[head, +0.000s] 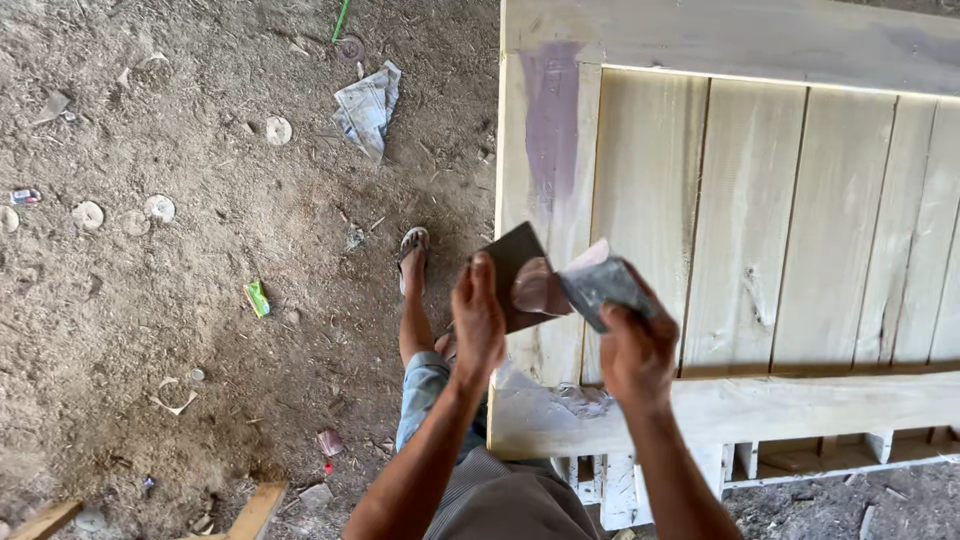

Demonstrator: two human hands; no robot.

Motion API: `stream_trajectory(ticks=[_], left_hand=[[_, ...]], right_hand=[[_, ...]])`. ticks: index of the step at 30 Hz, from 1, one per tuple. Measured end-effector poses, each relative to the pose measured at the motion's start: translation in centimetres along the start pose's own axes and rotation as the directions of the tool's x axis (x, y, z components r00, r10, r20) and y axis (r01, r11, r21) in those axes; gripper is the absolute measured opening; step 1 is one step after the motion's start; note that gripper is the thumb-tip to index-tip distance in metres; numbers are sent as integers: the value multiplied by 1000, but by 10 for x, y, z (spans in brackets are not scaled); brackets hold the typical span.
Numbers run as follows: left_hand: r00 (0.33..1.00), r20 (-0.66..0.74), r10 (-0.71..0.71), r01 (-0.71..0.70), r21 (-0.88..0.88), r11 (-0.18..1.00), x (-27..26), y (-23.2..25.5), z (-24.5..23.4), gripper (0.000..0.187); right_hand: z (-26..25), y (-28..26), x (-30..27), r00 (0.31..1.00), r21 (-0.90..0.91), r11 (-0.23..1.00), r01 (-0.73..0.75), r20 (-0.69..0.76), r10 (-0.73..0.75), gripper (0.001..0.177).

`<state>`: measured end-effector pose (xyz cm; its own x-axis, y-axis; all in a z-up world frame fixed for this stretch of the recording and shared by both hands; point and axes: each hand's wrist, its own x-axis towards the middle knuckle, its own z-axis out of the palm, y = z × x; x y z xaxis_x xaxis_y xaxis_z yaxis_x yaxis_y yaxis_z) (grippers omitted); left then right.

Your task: The person walks through a woodworking area, picks up a putty knife, scoops wood filler from a can, and applies it to a wooden door frame using a scraper. The person spreads the filler across the surface and edges of the door.

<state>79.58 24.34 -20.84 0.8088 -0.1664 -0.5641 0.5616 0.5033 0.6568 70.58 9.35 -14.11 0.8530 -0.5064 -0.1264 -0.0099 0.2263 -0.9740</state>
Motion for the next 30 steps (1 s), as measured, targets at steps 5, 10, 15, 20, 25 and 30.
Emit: stream_trajectory(ticks=[5,10,15,20,25,30], left_hand=[[988,3,154,-154,20,988,1,-4,20,39],[993,91,77,-77,-13,997,20,22,16,39],[972,177,-153,161,-34,986,32,47,19,36],[952,288,-104,86,75,993,54,65,22,40],[928,344,-141,64,227,972,67,57,28,45],[965,251,-70,-47,432,901,97,65,36,47]], right_hand=[[7,6,-30,987,-644,755,-125,-156,30,50],[-3,-15,0,885,-764,448,465,399,-239,42],[-19,-66,65,562,-561,78,824,794,-232,31],[-3,-114,99,563,-562,37,826,826,-35,34],[21,-85,111,395,-400,85,913,916,70,36],[20,-50,127,402,-405,58,913,914,62,33]])
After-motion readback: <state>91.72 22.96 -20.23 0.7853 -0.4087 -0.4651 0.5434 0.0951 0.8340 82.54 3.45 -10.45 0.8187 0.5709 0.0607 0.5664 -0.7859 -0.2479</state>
